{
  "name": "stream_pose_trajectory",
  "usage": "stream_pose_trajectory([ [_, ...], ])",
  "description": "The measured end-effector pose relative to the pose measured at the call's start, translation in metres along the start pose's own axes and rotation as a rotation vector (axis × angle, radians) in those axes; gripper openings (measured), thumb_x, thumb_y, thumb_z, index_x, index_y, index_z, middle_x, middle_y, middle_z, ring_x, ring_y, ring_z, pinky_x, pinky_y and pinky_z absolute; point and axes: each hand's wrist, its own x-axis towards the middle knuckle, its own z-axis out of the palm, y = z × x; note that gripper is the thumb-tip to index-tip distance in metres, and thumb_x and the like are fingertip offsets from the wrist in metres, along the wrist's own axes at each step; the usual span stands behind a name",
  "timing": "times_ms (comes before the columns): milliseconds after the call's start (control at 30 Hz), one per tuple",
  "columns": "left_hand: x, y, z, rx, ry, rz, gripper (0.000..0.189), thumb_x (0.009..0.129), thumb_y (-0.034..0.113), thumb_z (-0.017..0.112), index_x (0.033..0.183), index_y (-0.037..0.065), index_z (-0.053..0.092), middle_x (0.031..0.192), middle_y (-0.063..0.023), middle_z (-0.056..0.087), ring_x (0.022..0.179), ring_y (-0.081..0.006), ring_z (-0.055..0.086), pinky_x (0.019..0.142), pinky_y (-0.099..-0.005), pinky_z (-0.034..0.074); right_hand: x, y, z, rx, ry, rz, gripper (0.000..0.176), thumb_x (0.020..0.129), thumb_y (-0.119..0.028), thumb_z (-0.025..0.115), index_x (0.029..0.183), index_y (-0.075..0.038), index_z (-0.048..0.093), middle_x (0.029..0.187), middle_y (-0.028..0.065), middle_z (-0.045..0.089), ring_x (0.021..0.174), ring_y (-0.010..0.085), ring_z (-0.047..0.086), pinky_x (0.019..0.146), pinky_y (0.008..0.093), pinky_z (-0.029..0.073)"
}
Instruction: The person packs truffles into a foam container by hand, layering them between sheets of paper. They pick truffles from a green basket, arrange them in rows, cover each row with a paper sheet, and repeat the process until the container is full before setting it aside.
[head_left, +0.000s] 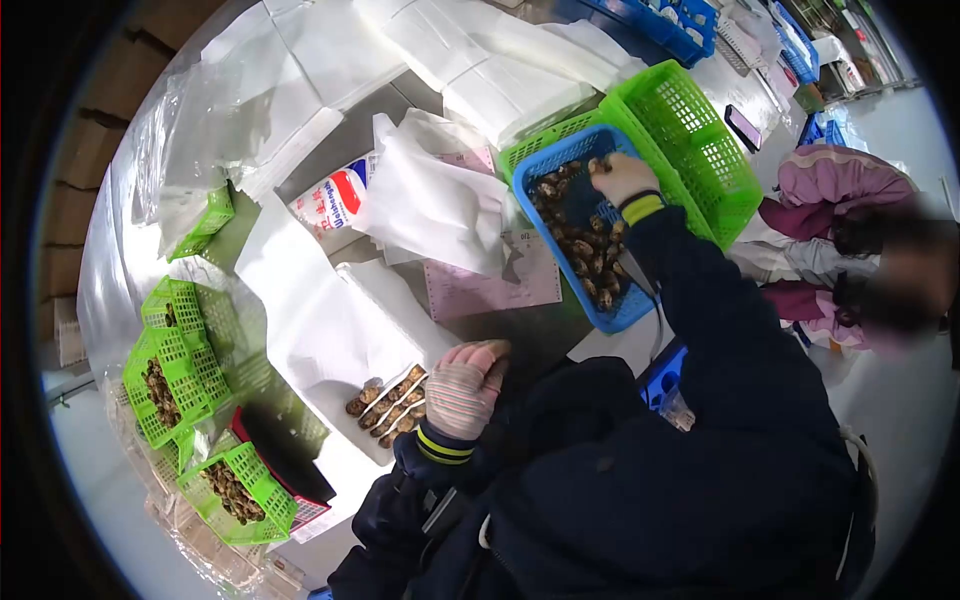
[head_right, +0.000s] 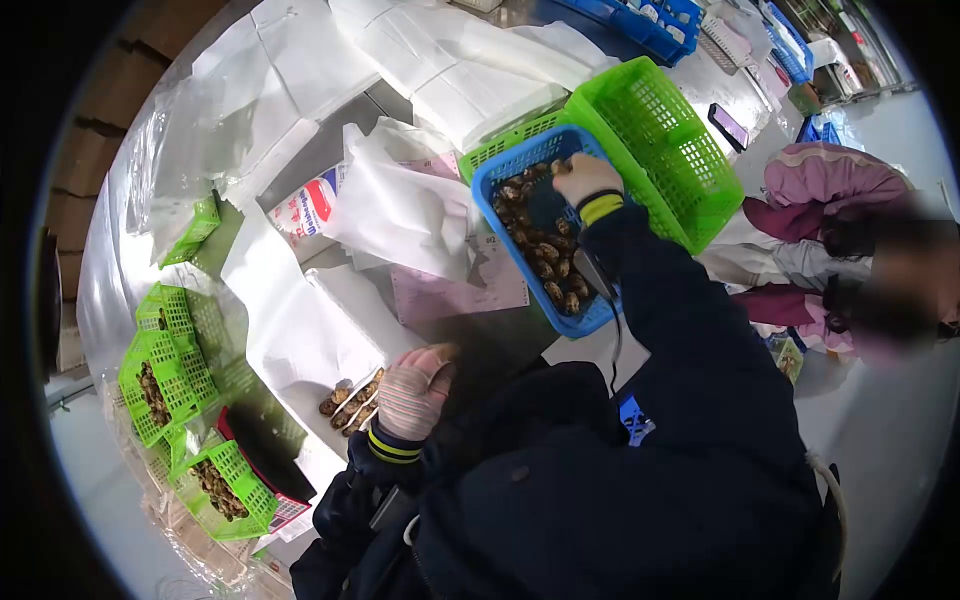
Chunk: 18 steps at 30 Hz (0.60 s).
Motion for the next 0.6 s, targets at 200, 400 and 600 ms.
stream_pose_trajectory([
  [200, 0.041, 0.009, 0.039, -0.968, 0.264, -0.351, 0.033, 0.090, 0.010, 0.062, 0.119, -0.002, 0.054, 0.106, -0.0098, 0.063, 0.100, -0.0180, 0.059, 0.088, -0.0268, 0.045, -0.149, -0.067, -0.042, 0.869, -0.767, -0.287, 0.027, 0.085, -0.028, 0.067, 0.105, -0.010, 0.066, 0.069, -0.0005, 0.060, 0.059, 0.0086, 0.057, 0.052, 0.0244, 0.045],
  [400, -0.005, -0.038, 0.004, -0.912, 0.261, -0.638, 0.029, 0.090, 0.005, 0.062, 0.116, -0.003, 0.056, 0.096, -0.0032, 0.063, 0.088, -0.0101, 0.058, 0.080, -0.0231, 0.047, -0.074, -0.057, 0.000, 0.370, 0.010, -0.564, 0.021, 0.083, -0.027, 0.060, 0.097, -0.012, 0.067, 0.078, 0.0112, 0.067, 0.071, 0.0316, 0.065, 0.065, 0.0396, 0.052],
  [600, -0.078, -0.090, -0.057, 0.451, 0.186, -0.657, 0.024, 0.072, 0.022, 0.072, 0.092, 0.012, 0.063, 0.086, -0.0070, 0.068, 0.087, -0.0266, 0.064, 0.083, -0.0399, 0.044, 0.002, -0.040, 0.054, -0.094, -0.098, -0.471, 0.034, 0.078, -0.028, 0.060, 0.108, -0.012, 0.063, 0.101, 0.0222, 0.063, 0.092, 0.0420, 0.060, 0.080, 0.0477, 0.048],
])
